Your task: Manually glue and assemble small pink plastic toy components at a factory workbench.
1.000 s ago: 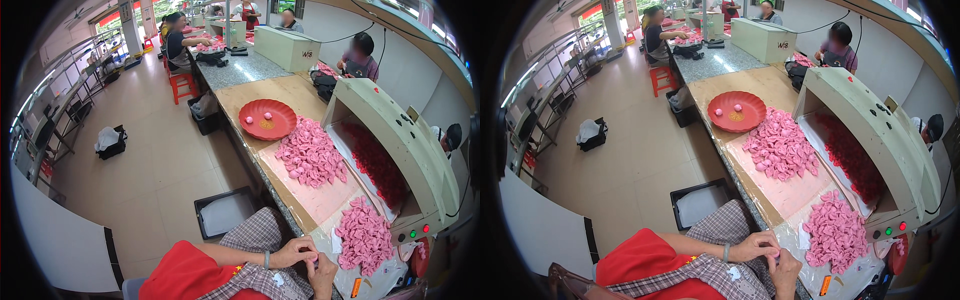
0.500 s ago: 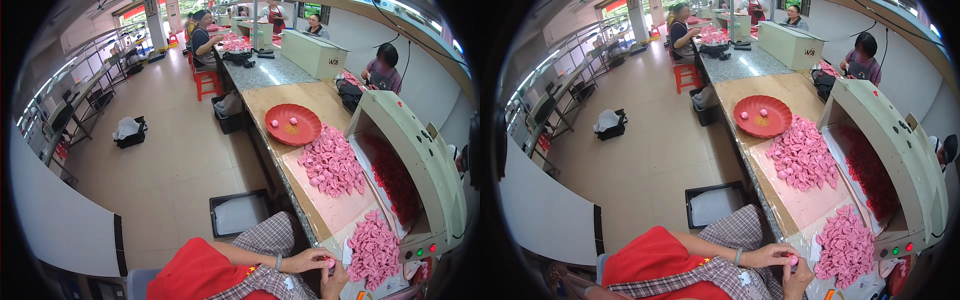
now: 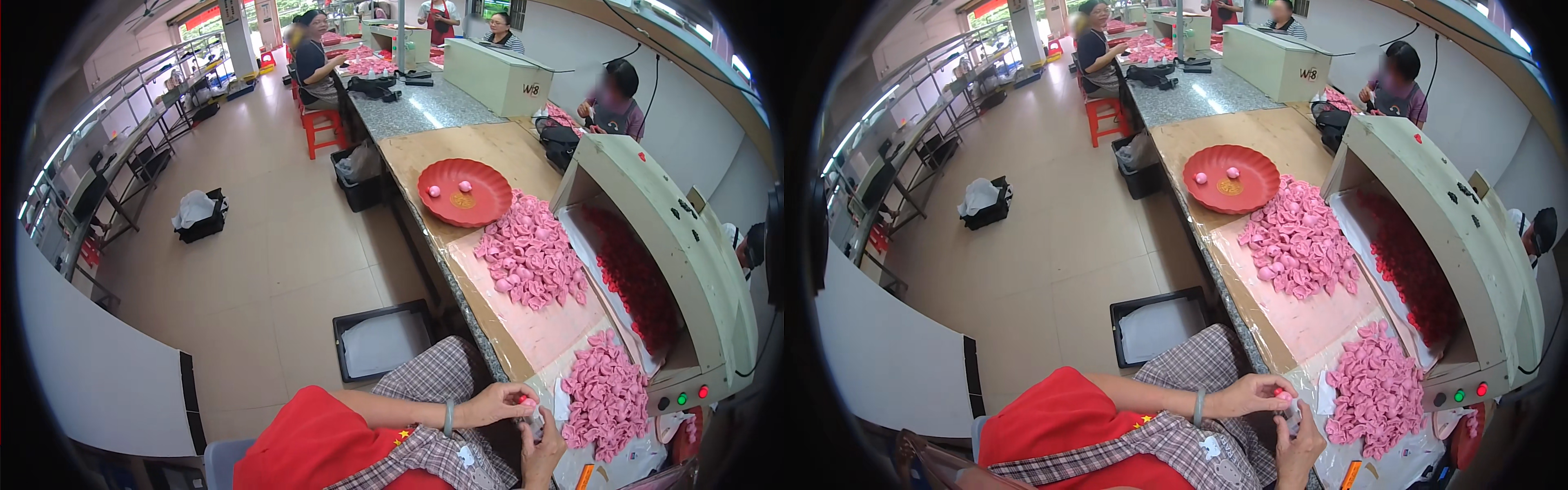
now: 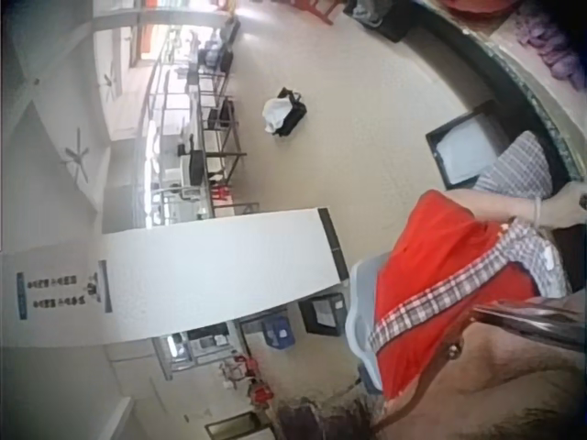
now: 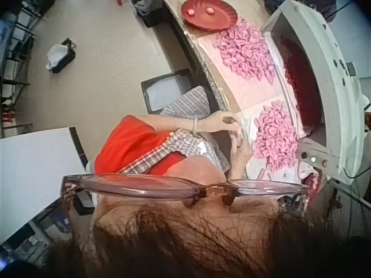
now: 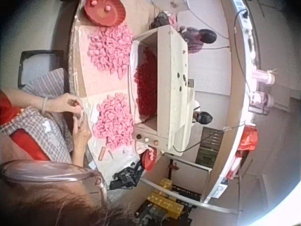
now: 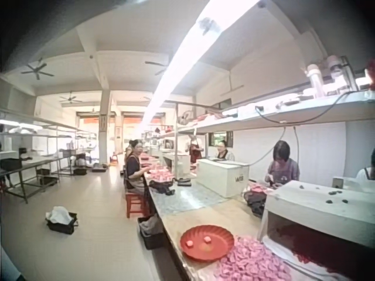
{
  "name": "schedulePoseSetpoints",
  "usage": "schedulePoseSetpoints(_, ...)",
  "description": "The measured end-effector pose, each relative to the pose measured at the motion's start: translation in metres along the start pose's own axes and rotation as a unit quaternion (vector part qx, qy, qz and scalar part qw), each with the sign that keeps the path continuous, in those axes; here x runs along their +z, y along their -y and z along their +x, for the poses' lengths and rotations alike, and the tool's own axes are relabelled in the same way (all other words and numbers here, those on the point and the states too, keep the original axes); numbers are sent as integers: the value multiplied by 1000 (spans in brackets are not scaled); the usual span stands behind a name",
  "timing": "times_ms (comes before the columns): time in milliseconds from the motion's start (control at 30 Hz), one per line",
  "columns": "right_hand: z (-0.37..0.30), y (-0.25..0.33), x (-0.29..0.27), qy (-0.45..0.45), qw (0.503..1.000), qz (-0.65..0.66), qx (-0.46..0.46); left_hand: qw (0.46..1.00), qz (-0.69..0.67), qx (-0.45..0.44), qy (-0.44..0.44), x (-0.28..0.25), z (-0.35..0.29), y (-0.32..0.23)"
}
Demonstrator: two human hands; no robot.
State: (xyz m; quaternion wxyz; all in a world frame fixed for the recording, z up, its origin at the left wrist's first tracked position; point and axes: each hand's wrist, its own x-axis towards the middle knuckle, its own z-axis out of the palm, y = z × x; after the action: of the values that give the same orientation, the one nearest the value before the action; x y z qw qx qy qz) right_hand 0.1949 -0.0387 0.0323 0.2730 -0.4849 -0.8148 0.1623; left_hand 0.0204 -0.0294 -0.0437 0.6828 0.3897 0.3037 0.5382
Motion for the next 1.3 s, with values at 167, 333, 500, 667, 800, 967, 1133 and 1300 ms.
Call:
schedulePoseSetpoints(167,3,14,-10,34,997,-15,65,1000,14,2,8,5,-7,-9)
schedulePoseSetpoints(333,-1,6,3,23,999,25,-7,993,119,-16,10,11,-9,-20)
schedulePoseSetpoints(500,-3,3,11,-14,1000,2,-23,991,134,-6,26,12,-13,-22)
schedulePoseSetpoints(667,-2,5,8,-12,1000,-6,-9,996,53,-59,33,5,-12,-13)
schedulePoseSetpoints(800,4,24,0,27,1000,-11,-2,997,38,-51,45,2,-9,-12)
schedulePoseSetpoints(967,1,14,-6,18,1000,-11,-8,995,75,-18,59,2,-11,-22)
schedulePoseSetpoints(1133,-5,-1,-6,50,998,-10,-29,993,90,-36,69,0,-13,-30)
schedulePoseSetpoints(1300,-8,-3,-3,58,998,37,-5,995,70,-32,64,1,-14,-25)
